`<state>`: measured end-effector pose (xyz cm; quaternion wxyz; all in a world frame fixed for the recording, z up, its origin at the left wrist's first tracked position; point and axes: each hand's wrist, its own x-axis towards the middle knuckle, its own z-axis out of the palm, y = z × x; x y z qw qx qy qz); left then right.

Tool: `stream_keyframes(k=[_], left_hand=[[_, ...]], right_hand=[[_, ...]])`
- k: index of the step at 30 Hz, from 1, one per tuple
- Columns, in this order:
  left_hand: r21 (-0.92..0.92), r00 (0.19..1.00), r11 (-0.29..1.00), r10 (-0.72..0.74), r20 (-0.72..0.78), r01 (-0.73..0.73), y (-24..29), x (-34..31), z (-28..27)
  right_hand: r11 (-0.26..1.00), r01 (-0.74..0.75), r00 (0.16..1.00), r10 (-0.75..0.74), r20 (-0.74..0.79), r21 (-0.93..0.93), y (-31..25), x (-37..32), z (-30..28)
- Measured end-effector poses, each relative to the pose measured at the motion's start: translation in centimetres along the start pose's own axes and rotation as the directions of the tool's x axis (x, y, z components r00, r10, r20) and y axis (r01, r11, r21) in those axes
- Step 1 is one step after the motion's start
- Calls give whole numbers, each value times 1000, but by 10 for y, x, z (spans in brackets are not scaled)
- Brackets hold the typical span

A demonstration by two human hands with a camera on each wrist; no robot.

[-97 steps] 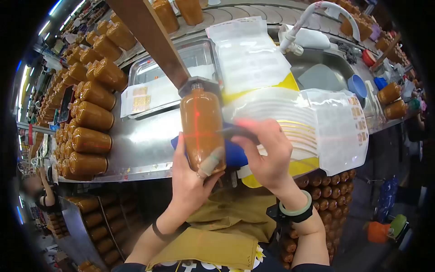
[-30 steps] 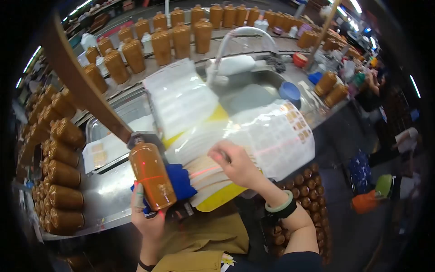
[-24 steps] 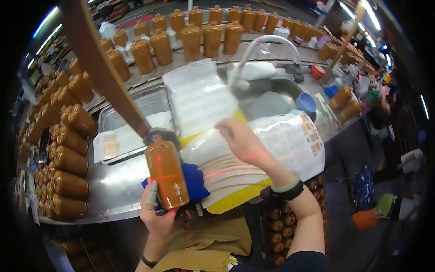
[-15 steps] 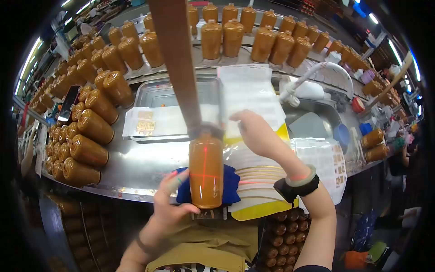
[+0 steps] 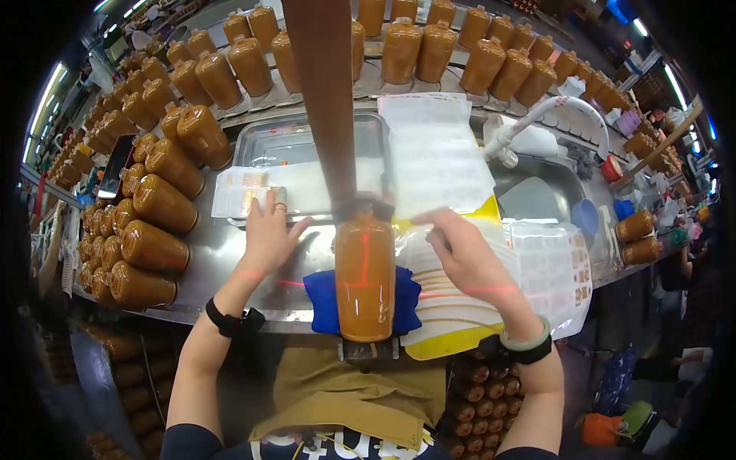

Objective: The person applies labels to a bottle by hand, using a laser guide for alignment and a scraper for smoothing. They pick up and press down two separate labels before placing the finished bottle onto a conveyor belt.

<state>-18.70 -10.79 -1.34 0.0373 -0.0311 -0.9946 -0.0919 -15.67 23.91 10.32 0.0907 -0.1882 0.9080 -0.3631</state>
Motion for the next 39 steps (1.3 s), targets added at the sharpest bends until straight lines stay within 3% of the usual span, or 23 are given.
stream_keyframes(k=[4,6,9,10,12,14,16,18,19,21,26,28,29,30,33,34,36,37,39], left_hand=[[-7,996,996,84,8,-84,12,13,4],[-264,973,937,212,-92,-229,11,22,7],[-263,963,942,152,-225,-210,11,30,1],[-259,963,944,150,-222,-206,5,37,1],[-367,984,921,76,-164,-133,-14,58,-2],[-322,992,941,73,-101,-102,-27,78,-7],[-266,980,953,97,-176,-142,-32,85,-7],[-70,976,978,186,-112,-194,-40,91,-6],[-70,977,978,188,-105,-195,-42,93,-4],[37,920,947,320,-227,-320,-45,95,-1],[-4,905,945,311,-290,-326,-42,89,-6],[18,829,924,351,-435,-381,-41,87,-15],[-33,843,930,315,-435,-365,-41,81,-20],[-30,844,932,314,-435,-362,-36,76,-27],[-344,852,876,129,-507,-337,-17,52,-50],[-343,851,877,126,-510,-336,-9,45,-59],[-579,884,754,5,-467,-310,5,23,-70],[-563,881,766,7,-474,-309,11,14,-75],[-705,923,656,-32,-384,-270,28,-9,-84]], right_hand=[[995,-63,998,65,-24,75,-3,-21,5],[988,-71,997,75,-29,134,-5,-27,8],[988,-14,994,31,-107,156,-5,-36,15],[987,47,985,-20,-173,154,-5,-39,19],[979,-9,988,41,-151,204,-8,-45,23],[975,40,977,7,-213,218,-5,-50,33],[971,10,979,38,-198,240,-16,-56,38],[964,-29,979,80,-186,264,-24,-64,46],[961,-7,975,68,-210,276,-27,-68,50],[955,62,955,28,-296,289,-28,-76,59],[980,28,947,37,-318,197,-50,-92,69],[964,265,905,-250,-343,-5,-56,-90,79],[952,283,908,-304,-290,-114,-60,-92,84],[952,287,907,-307,-289,-111,-60,-90,89],[802,393,819,-528,-225,-450,-46,-79,108],[800,396,817,-531,-224,-451,-42,-78,110],[827,418,827,-518,-219,-377,-37,-83,113],[825,432,789,-541,-291,-363,-29,-83,120],[831,430,766,-543,-344,-353,-19,-83,130]])
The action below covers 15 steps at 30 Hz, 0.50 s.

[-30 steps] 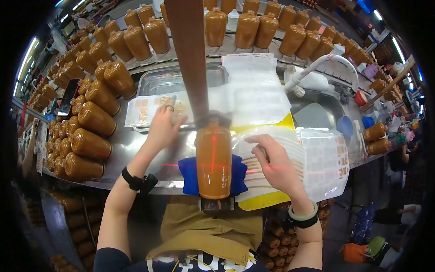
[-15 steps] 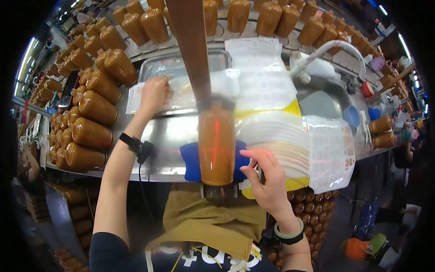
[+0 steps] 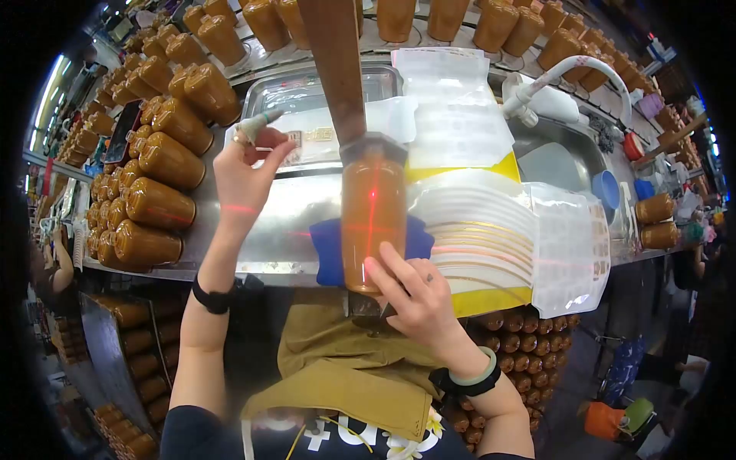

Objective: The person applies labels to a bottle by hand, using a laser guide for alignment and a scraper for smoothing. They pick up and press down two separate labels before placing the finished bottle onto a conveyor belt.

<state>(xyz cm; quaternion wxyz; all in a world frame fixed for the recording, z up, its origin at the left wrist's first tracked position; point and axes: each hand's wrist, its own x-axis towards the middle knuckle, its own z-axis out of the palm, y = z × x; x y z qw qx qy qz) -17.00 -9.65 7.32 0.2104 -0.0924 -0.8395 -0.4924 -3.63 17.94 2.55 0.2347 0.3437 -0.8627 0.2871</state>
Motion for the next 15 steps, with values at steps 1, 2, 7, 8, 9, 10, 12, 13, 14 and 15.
stream_keyframes(k=[1,2,7,8,9,10,12,13,14,15], left_hand=[[-58,1000,998,-15,11,16,10,-8,2],[-183,994,978,-92,63,102,25,-15,4],[-473,964,846,-165,210,247,68,-49,20],[-473,959,842,-165,232,259,75,-54,25],[-472,952,838,-166,256,273,80,-58,31],[-447,954,857,-149,261,256,79,-61,37],[-448,951,851,-174,255,276,74,-66,49],[-449,949,845,-196,245,290,69,-67,54],[-394,960,885,-170,223,248,59,-69,59],[-395,959,884,-171,224,250,58,-67,57]], right_hand=[[1000,-15,998,15,-54,7,1,-3,1],[1000,-13,1000,12,-19,-11,1,-4,-2],[972,-114,993,114,11,204,1,5,-21],[908,-203,979,194,60,367,1,12,-30],[909,-198,980,191,56,366,1,18,-35],[878,-290,953,302,31,381,1,24,-40],[835,-411,893,450,-25,366,5,34,-38],[835,-412,892,451,-25,364,8,38,-35],[796,-457,865,502,-11,398,12,41,-31],[753,-498,836,549,6,431,13,44,-27]])
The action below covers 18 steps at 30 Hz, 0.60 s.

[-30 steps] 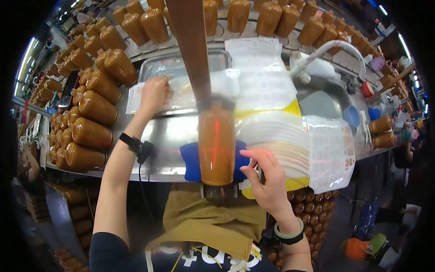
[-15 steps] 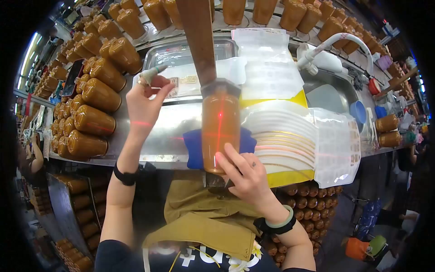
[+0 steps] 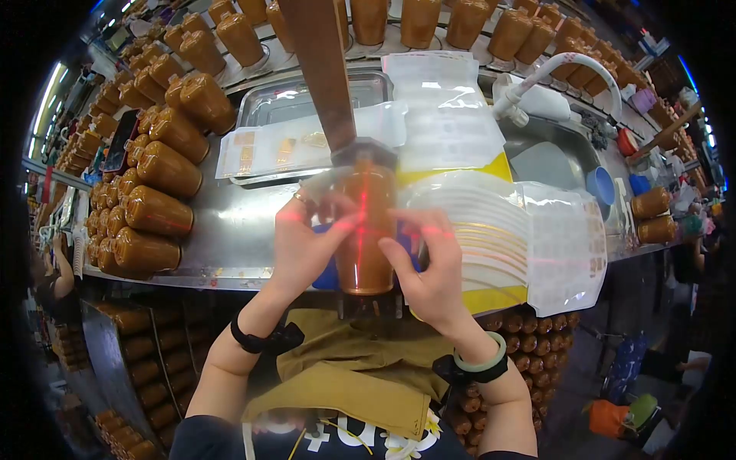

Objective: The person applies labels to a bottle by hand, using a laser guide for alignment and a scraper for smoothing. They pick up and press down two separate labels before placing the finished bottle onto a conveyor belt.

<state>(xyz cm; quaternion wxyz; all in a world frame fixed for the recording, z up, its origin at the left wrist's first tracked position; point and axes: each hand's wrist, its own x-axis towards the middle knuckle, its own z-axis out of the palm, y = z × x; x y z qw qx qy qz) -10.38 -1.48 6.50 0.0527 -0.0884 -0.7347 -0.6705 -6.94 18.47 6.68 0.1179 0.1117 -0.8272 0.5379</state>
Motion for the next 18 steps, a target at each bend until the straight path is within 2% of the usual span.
stream_keyframes(k=[1,2,3,4,6,8,10,12,13,14,16,18], left_hand=[[138,1000,990,-10,-7,11,2,1,-3],[274,1000,961,-20,-16,23,3,2,-4],[275,1000,961,-24,-16,27,-1,4,-5],[237,999,972,8,-31,0,-8,5,-4],[198,998,980,35,-49,-25,-17,8,-2],[-76,996,994,-82,-33,79,-22,11,2],[-116,995,988,-100,-19,97,-21,7,4],[-411,956,877,-292,-44,249,-16,0,6],[-463,955,848,-296,-11,257,-20,-4,3],[-465,954,846,-301,-12,261,-18,-9,3],[-448,938,824,-310,156,347,-7,-21,7],[-390,955,872,-266,128,295,-10,-27,11]], right_hand=[[996,-35,999,37,-16,87,-1,2,5],[995,-38,999,40,-14,87,-3,5,8],[980,-145,989,145,11,139,-6,8,9],[949,-252,968,249,41,187,-8,12,9],[935,-271,962,260,78,228,-5,26,11],[885,-319,948,303,102,339,-7,41,14],[879,-361,932,331,148,311,-1,52,15],[901,-338,937,295,189,270,0,59,19],[911,-360,921,313,230,202,3,62,18],[910,-364,919,317,233,200,4,63,20],[858,-417,900,343,271,300,5,64,23],[844,-427,895,344,284,324,6,65,24]])
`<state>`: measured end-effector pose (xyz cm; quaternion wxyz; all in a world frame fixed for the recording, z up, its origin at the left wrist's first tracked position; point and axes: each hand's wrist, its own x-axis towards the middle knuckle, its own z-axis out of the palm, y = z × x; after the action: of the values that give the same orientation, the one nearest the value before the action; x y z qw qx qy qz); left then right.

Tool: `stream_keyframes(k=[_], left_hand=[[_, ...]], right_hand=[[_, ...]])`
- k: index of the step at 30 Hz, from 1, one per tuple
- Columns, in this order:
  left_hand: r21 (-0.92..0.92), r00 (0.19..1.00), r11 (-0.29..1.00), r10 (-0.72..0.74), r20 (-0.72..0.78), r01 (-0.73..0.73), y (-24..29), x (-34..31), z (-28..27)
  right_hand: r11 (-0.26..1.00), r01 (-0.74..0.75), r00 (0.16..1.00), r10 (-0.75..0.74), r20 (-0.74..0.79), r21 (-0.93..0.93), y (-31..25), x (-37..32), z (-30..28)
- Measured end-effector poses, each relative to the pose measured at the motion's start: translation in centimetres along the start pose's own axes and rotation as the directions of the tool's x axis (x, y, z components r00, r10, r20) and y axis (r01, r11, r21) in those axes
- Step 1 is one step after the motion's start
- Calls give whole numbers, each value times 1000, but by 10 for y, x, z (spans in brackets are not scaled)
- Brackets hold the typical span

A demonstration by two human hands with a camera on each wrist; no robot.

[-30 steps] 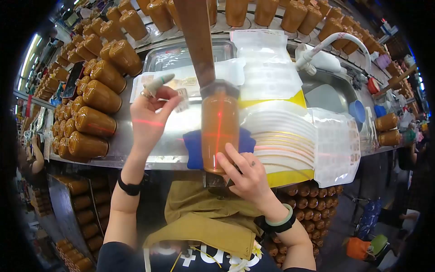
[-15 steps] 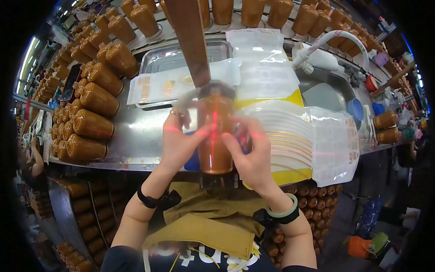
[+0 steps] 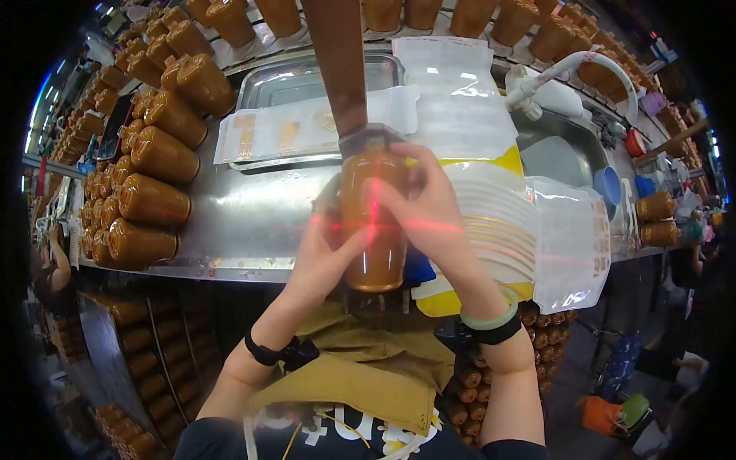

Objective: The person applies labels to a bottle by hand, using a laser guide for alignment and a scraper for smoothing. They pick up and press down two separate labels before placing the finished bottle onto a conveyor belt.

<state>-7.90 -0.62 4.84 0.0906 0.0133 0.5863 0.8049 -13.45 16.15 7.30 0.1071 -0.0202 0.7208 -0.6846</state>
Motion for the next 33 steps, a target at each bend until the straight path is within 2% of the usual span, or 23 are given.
stream_keyframes(k=[2,4,5,7,10,11,13,19,22,24,26,28,30,31,32,33], left_hand=[[1,999,999,-35,-33,35,5,-4,3],[19,999,999,-32,-29,33,4,-4,4],[51,999,998,-24,-33,26,2,-4,3],[83,999,996,-18,-36,21,-2,-4,3],[62,999,998,12,-31,-10,-4,-5,2],[47,999,999,9,-35,-8,-2,-5,3],[30,999,1000,6,-40,-5,-3,-5,3],[45,999,999,21,-47,-19,-1,-7,4],[-223,999,975,-14,-35,6,5,-4,-1],[-340,992,938,-102,-73,72,1,-4,-11],[-347,990,934,-117,-75,84,0,-6,-12],[-353,990,931,-124,-73,91,1,-7,-10],[-134,998,990,-46,-32,41,4,-9,0],[-31,998,999,5,-70,-7,9,-10,7],[-33,998,999,8,-68,-11,7,-9,8],[60,998,998,8,-70,-4,2,-9,7]], right_hand=[[1000,-8,1000,8,6,30,-1,0,-3],[994,-109,994,109,-9,-6,-4,2,-6],[994,-112,994,112,-9,-6,-3,1,-4],[1000,-16,999,16,-32,-5,-1,0,1],[1000,17,999,-17,-48,-5,0,-1,4],[1000,14,999,-14,-47,-4,0,-1,4],[993,-6,998,-2,-64,-117,-1,0,4],[994,13,995,-23,-95,-104,0,-1,6],[999,-29,998,28,-54,-32,6,3,-6],[999,-49,997,50,-56,16,8,3,-10],[985,-128,991,132,-30,119,-3,1,-10],[985,-118,992,122,-24,123,1,0,-10],[998,-67,997,67,-43,5,5,-1,-11],[999,-47,998,46,-37,-28,9,-1,-11],[998,-24,999,23,-29,-61,11,-1,-11],[999,-43,998,44,-40,17,3,-4,-4]])
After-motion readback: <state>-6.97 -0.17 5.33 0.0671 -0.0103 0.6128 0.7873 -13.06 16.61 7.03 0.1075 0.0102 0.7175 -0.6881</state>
